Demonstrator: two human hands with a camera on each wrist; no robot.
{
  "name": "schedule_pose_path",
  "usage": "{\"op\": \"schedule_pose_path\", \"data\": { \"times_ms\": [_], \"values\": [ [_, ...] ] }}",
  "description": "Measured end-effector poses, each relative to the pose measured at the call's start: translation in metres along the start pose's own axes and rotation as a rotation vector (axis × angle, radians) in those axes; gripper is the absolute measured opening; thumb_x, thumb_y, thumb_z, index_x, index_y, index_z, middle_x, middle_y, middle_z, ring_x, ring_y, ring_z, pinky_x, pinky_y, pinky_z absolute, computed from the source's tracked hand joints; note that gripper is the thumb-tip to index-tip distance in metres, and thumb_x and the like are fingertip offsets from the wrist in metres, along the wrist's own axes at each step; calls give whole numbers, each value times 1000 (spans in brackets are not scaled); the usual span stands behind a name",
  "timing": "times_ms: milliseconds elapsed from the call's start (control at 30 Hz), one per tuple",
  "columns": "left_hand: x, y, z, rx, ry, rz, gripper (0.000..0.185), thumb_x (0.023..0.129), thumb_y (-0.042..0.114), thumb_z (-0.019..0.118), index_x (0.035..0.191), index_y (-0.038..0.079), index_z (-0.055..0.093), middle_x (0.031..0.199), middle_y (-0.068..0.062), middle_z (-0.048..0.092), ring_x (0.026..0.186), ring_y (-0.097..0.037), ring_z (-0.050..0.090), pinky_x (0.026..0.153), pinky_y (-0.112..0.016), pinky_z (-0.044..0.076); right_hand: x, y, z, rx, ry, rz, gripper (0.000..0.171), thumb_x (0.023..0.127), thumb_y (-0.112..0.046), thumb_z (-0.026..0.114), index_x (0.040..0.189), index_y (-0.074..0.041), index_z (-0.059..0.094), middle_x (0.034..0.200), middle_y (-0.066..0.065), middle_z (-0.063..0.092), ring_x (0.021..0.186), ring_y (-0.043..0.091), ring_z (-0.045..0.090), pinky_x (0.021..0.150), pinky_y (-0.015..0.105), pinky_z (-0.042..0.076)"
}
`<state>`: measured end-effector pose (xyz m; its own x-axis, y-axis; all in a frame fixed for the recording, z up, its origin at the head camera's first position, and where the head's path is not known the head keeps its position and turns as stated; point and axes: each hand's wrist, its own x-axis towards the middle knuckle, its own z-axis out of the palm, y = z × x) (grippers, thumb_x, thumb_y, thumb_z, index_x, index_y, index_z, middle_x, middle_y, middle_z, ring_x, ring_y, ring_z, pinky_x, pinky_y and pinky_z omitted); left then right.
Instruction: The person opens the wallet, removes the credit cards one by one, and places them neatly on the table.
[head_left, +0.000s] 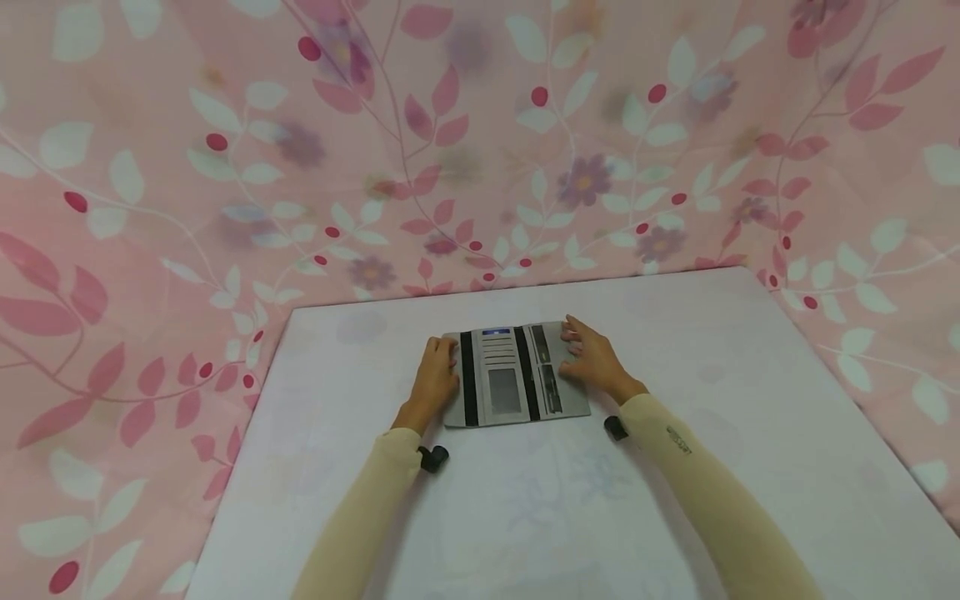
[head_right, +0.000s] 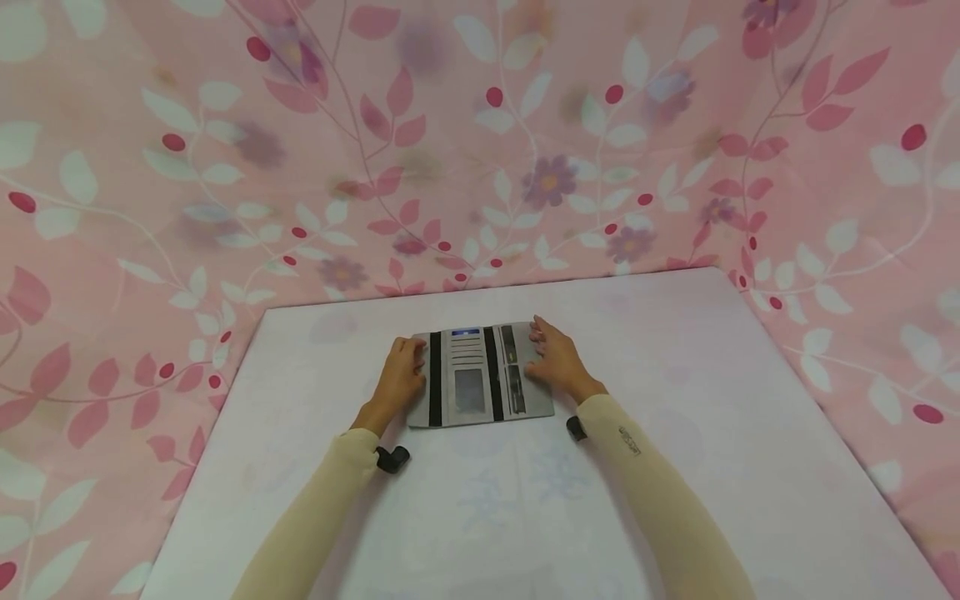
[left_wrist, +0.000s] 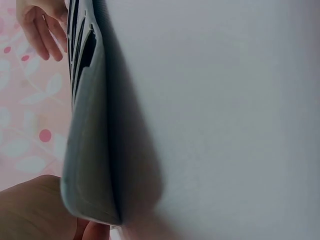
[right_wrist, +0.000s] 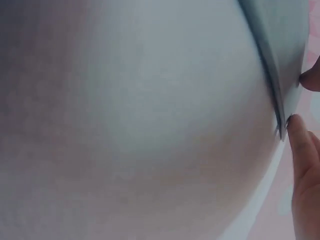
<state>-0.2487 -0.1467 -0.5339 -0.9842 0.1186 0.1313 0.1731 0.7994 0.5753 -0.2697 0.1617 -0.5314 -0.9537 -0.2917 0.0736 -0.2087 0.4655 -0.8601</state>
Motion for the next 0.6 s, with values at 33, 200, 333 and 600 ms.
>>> {"op": "schedule_pose_path", "data": {
  "times_ms": [33,200,333,600],
  "values": [
    [0,0,0,-2,-2,-4,56,78,-17,60,131,-1,50,125,-15,46,105,-23,56,90,-35,49,-1,0,0,11,5,3,94,71,12,70,152,3,22,147,23,41,122,41,53,95,46,48],
    [-1,-1,2,-4,-3,-8,57,78,-17,61,131,0,50,124,-14,46,105,-23,55,90,-36,48,-3,1,1,15,26,18,94,72,12,71,152,4,21,147,23,41,120,40,55,92,45,50],
    [0,0,1,9,5,-6,57,77,-17,62,130,1,50,124,-14,46,105,-23,54,91,-36,48,-3,4,2,32,37,52,88,74,9,71,149,9,24,141,25,47,121,39,55,96,42,47],
    [1,0,-1,-4,-6,-10,56,77,-17,61,130,-1,50,124,-15,47,105,-23,56,90,-36,48,-3,1,3,84,38,91,86,75,11,71,148,8,27,141,24,47,122,39,54,97,43,47]
  ]
}}
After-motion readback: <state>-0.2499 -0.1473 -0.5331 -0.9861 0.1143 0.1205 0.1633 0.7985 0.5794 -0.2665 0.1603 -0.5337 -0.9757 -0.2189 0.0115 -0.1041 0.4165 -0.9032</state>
